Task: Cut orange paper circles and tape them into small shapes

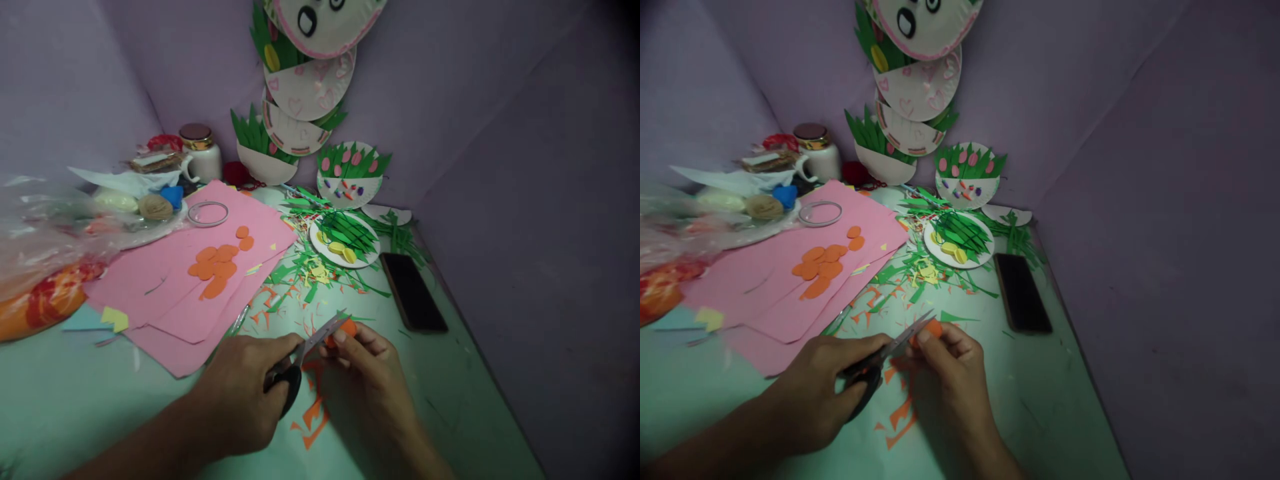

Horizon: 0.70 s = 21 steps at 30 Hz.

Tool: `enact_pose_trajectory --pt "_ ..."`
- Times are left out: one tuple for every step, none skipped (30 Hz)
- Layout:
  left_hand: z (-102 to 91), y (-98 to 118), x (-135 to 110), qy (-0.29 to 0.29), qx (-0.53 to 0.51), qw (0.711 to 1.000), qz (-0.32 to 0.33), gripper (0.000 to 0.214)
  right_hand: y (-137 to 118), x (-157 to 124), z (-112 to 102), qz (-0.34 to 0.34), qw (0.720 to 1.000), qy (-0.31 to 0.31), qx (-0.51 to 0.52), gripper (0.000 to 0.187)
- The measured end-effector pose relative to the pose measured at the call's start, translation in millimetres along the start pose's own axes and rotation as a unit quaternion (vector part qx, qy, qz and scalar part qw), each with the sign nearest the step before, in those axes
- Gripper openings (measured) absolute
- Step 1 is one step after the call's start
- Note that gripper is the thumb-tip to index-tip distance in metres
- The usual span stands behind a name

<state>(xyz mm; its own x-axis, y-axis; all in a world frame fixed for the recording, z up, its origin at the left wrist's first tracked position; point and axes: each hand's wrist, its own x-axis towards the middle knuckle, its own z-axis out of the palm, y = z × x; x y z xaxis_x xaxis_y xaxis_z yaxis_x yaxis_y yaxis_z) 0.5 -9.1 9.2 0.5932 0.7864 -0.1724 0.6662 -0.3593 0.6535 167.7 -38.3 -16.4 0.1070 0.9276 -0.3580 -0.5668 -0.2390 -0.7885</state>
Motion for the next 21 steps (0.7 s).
enact_pose_trajectory --pt "-0.2 -0.5 0.1 -0.004 0.002 1.0 0.002 0.017 -0.1 0.5 -1.2 -0.002 1.0 0.0 -0.008 0.013" --pt "-0.4 -1.0 0.0 -0.007 0.003 1.0 0.003 0.017 -0.1 1.1 -2.5 -0.007 1.0 0.001 -0.017 0.013" --pt "-0.6 -1.5 -0.1 -0.009 0.003 1.0 0.003 0.017 -0.1 1.6 -3.7 -0.012 1.0 0.003 -0.027 0.014" --pt "-0.7 -1.8 -0.3 -0.01 0.002 1.0 0.002 0.016 -0.1 2.1 -4.9 -0.017 0.999 0.005 -0.039 0.014" --pt "-0.7 -2.0 -0.6 -0.011 0.001 1.0 0.002 0.016 0.0 2.5 -5.9 -0.024 0.998 0.005 -0.049 0.015" --pt "-0.7 -2.0 -0.8 -0.013 -0.001 1.0 0.001 0.015 0.0 2.7 -6.6 -0.031 0.998 0.005 -0.059 0.015" --pt "-0.8 -2.0 -0.9 -0.017 -0.004 1.0 0.0 0.014 -0.2 2.8 -6.9 -0.037 0.997 0.004 -0.066 0.016" --pt "-0.8 -1.9 -1.0 -0.019 -0.006 1.0 -0.001 0.013 -0.4 2.8 -6.9 -0.042 0.997 0.003 -0.07 0.017" --pt "-0.9 -1.7 -1.1 -0.022 -0.008 1.0 -0.002 0.012 -0.8 2.6 -6.7 -0.045 0.996 0.003 -0.072 0.018" --pt "-1.1 -1.6 -1.2 -0.022 -0.008 1.0 -0.003 0.012 -1.2 2.4 -6.2 -0.046 0.996 0.003 -0.074 0.018" --pt "-1.3 -1.4 -1.4 -0.023 -0.007 1.0 -0.003 0.012 -1.6 2.2 -5.5 -0.047 0.996 0.006 -0.076 0.018" --pt "-1.5 -1.2 -1.7 -0.022 -0.005 1.0 -0.002 0.012 -1.9 1.9 -4.9 -0.048 0.996 0.008 -0.079 0.018" --pt "-1.6 -1.2 -2.0 -0.02 -0.002 1.0 0.001 0.013 -2.1 1.8 -4.3 -0.049 0.995 0.01 -0.082 0.018" --pt "-1.8 -1.2 -2.4 -0.017 0.001 1.0 0.006 0.015 -2.3 1.6 -3.8 -0.05 0.995 0.011 -0.085 0.017" --pt "-1.9 -1.3 -2.8 -0.015 0.003 1.0 0.009 0.017 -2.4 1.6 -3.4 -0.051 0.995 0.012 -0.085 0.017" --pt "-2.1 -1.6 -3.0 -0.015 0.003 1.0 0.011 0.018 -2.7 1.5 -3.2 -0.052 0.995 0.013 -0.085 0.016" --pt "-2.2 -1.9 -3.1 -0.018 0.003 1.0 0.011 0.018 -3.1 1.6 -3.2 -0.054 0.995 0.012 -0.085 0.016" --pt "-2.3 -2.3 -2.9 -0.02 0.003 1.0 0.01 0.017 -3.8 1.6 -3.3 -0.057 0.994 0.011 -0.089 0.016" --pt "-2.3 -2.7 -2.7 -0.022 0.002 1.0 0.008 0.017 -4.8 1.7 -3.6 -0.062 0.993 0.009 -0.096 0.015" --pt "-2.3 -3.1 -2.2 -0.02 0.001 1.0 0.009 0.018 -6.1 1.8 -3.9 -0.067 0.992 0.005 -0.107 0.015" --pt "-2.3 -3.6 -1.8 -0.016 -0.001 1.0 0.011 0.02 -7.6 1.9 -4.3 -0.073 0.99 0.001 -0.121 0.015"
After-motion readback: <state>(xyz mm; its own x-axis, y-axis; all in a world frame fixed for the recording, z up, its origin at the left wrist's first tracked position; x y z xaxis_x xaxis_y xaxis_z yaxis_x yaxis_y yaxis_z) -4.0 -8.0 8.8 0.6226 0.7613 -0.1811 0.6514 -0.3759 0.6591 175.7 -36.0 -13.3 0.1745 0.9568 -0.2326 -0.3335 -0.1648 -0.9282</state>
